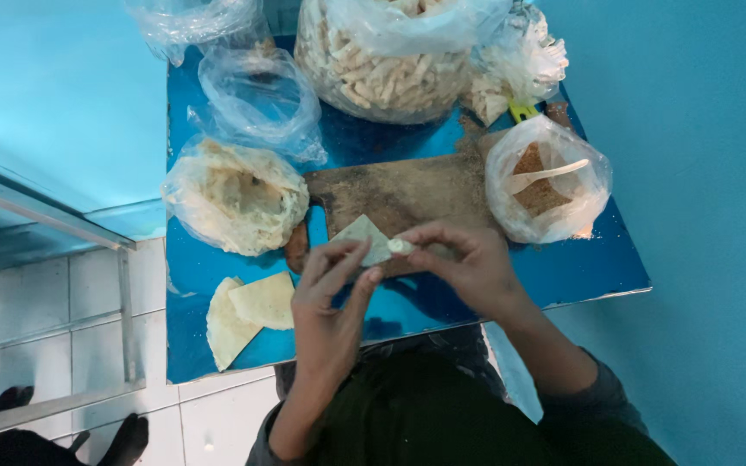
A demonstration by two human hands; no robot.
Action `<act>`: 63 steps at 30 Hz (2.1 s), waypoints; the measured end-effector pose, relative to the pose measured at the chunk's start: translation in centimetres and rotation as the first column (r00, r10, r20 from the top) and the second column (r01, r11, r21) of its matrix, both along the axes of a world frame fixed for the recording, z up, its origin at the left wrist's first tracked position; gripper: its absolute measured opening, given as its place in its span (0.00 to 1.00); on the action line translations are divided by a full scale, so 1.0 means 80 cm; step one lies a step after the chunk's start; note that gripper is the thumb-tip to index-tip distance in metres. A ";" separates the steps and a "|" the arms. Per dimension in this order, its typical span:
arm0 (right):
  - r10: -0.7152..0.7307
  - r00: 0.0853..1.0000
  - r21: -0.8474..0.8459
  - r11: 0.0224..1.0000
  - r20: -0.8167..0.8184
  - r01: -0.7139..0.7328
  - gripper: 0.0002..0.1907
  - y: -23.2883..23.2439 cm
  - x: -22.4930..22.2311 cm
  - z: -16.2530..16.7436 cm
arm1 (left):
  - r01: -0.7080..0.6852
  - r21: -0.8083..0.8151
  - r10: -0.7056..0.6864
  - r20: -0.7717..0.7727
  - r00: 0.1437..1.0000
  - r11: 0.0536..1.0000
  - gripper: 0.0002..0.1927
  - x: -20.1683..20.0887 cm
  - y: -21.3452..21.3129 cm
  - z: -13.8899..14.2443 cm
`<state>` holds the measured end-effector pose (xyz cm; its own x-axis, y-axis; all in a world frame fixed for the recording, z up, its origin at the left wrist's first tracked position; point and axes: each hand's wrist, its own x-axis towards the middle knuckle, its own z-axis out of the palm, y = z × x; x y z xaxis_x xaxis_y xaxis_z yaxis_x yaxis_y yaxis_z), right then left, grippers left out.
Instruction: The person sits at a small blue table and folds triangular dough wrappers by hand, adding a spoonful of brown filling from a plastic bag onto each wrapper, folding the dough over the filling, and setting the folded pieces aside on the table. They repeat this cycle with wrappers taken from a pile and place finished pieces near a bag of puffed snacks.
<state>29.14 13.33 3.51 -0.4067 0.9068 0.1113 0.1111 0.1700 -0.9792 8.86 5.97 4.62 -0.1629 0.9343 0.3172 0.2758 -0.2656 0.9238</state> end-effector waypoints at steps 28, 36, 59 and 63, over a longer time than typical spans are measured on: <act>0.056 0.899 -0.366 0.901 -0.435 -0.234 0.31 -0.032 0.019 0.010 | 0.376 -0.024 -0.323 0.463 0.826 0.926 0.12 0.000 -0.028 -0.012; 0.080 0.875 -0.437 0.843 -0.477 -0.314 0.28 -0.027 0.022 -0.011 | 0.265 -0.032 -0.249 0.256 0.934 0.964 0.13 0.000 -0.030 -0.004; 0.010 0.997 -0.109 0.994 0.077 -0.002 0.23 -0.061 0.015 0.024 | 0.168 0.025 -0.170 0.094 0.981 0.985 0.15 0.007 -0.033 -0.007; 0.063 0.985 -0.271 0.957 -0.160 -0.105 0.25 -0.050 0.026 0.023 | 0.265 -0.027 -0.256 0.176 0.950 0.964 0.14 0.003 -0.035 -0.006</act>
